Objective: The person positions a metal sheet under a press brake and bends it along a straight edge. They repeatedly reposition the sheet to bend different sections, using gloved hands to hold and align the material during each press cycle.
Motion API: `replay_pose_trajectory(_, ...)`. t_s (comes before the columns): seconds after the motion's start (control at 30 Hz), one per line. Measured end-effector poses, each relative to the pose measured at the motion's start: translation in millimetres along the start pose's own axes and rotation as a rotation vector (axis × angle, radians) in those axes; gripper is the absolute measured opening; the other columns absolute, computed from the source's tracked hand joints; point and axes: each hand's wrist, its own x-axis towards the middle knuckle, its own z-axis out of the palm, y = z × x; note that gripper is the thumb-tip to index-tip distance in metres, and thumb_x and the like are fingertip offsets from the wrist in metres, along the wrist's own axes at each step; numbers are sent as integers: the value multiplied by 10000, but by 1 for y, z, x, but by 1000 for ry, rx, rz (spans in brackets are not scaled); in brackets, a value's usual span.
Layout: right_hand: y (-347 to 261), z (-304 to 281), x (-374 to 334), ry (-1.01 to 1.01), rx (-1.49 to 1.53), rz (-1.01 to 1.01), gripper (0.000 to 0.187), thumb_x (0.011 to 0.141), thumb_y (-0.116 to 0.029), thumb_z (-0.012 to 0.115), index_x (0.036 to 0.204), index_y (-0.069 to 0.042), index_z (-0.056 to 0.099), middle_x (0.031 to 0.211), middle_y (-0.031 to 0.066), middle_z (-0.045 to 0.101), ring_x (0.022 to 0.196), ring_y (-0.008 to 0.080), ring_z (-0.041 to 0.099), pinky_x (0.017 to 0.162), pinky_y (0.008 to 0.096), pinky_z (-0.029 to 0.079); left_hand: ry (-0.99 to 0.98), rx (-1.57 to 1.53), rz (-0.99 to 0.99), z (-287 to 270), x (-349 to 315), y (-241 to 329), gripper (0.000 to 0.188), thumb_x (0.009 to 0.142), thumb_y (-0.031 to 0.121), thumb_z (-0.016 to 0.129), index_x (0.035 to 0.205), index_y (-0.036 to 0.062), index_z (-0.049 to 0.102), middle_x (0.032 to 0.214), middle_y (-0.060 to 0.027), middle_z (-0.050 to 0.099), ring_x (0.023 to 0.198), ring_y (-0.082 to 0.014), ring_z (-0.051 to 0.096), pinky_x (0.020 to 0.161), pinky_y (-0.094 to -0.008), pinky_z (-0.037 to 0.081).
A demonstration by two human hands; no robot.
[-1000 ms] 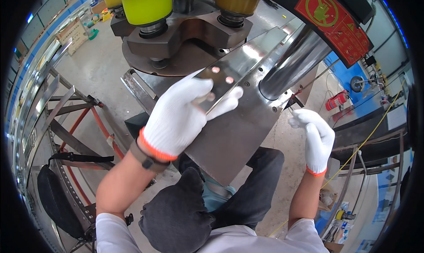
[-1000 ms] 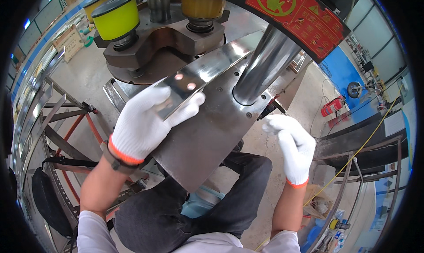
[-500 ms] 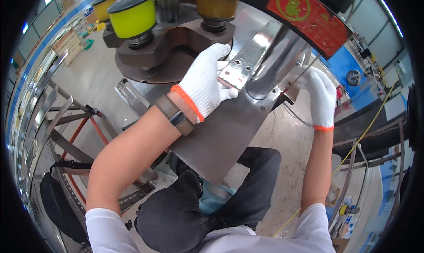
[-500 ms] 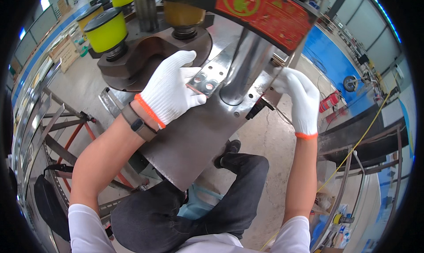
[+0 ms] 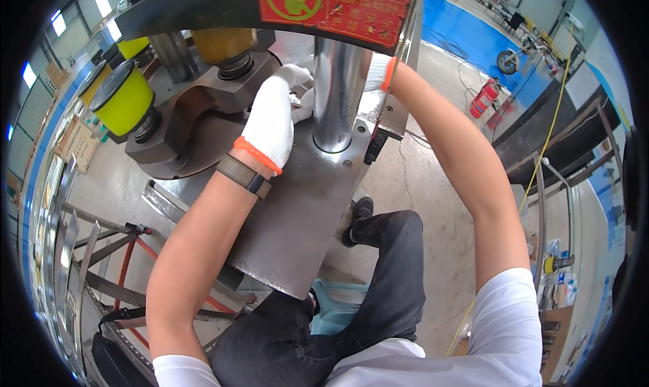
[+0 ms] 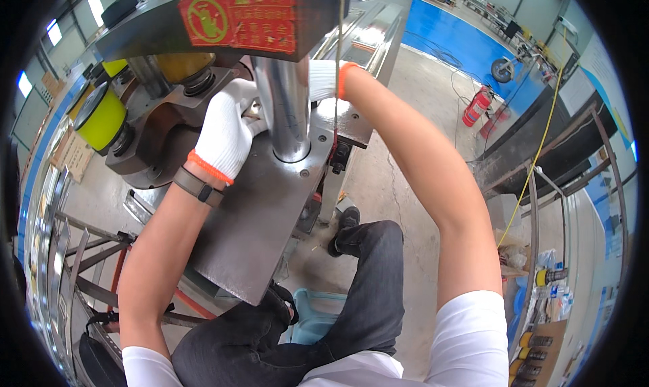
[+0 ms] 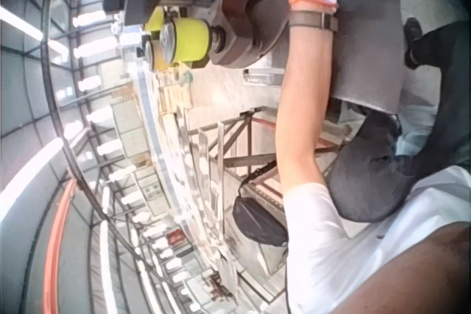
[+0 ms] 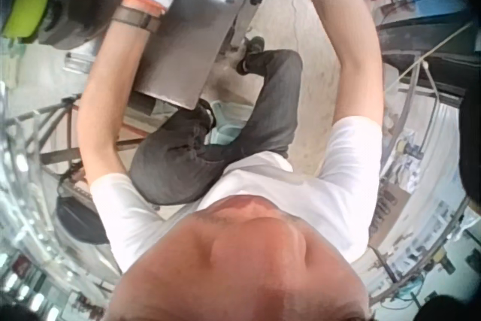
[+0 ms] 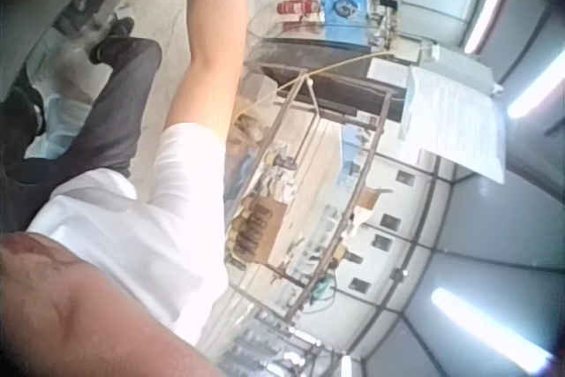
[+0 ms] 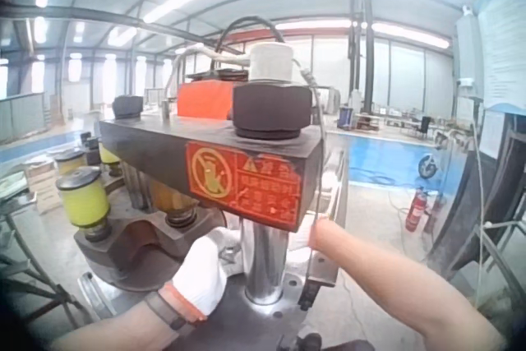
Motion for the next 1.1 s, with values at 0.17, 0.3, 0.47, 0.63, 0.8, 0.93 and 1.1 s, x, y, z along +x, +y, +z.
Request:
replay_pose_trajectory(0.17, -10, 61, 19, -21, -835, -271, 415, 1178, -205, 599, 1523, 5, 693, 1450, 176, 771, 1326, 259, 751, 1160, 399, 603, -88, 231, 22, -1, 8, 22, 287, 1172, 325, 553, 1273, 108, 712, 1236, -45, 741, 1205, -210, 682, 1089, -421, 525)
replay_pose_trajectory(0.3, -23, 71, 15, 53, -1036, -320, 419, 1174, -226, 596, 1507, 5, 704, 1437, 178, 776, 1314, 267, 755, 1149, 404, 604, -322, 353, 172, -50, 1, 15, 314, 1203, 314, 574, 1380, 78, 682, 1437, -87, 705, 1415, -259, 630, 1208, -439, 490)
replay_pose_trajectory(0.47, -26, 58, 10, 151, -1191, -300, 426, 1170, -251, 592, 1486, 5, 717, 1421, 180, 783, 1300, 276, 760, 1136, 410, 605, -291, 442, 209, -34, -89, 34, 454, 1209, 263, 593, 1581, 11, 656, 1635, -102, 643, 1545, -249, 562, 1288, -421, 435)
replay_pose_trajectory(0.63, -28, 56, 19, 193, -1256, -288, 436, 1165, -277, 588, 1465, 6, 730, 1405, 182, 790, 1285, 285, 765, 1123, 417, 607, -189, 913, 284, -52, -148, 29, 445, 1106, 75, 600, 1540, -9, 650, 1696, -155, 582, 1600, -251, 514, 1342, -406, 351)
replay_pose_trajectory(0.8, -34, 44, 24, 231, -1273, -260, 448, 1161, -303, 585, 1445, 6, 743, 1389, 183, 797, 1270, 294, 770, 1110, 423, 608, -169, 1121, 372, -64, -166, 25, 475, 1039, 96, 706, 1508, 26, 672, 1664, -219, 604, 1573, -385, 553, 1316, -469, 405)
replay_pose_trajectory(0.93, -36, 33, 24, 254, -1291, -237, 460, 1157, -323, 582, 1428, 7, 753, 1377, 185, 802, 1259, 301, 774, 1099, 428, 610, -171, 1190, 416, -67, -169, 19, 507, 1015, 109, 750, 1513, 39, 680, 1654, -217, 612, 1581, -414, 540, 1308, -495, 425)
replay_pose_trajectory(1.1, -35, 24, 30, 274, -1322, -219, 477, 1152, -349, 578, 1407, 7, 766, 1361, 187, 809, 1244, 310, 779, 1086, 434, 611, -175, 1210, 416, -65, -173, 19, 536, 980, 88, 771, 1508, 36, 688, 1647, -217, 616, 1594, -425, 525, 1313, -506, 423)
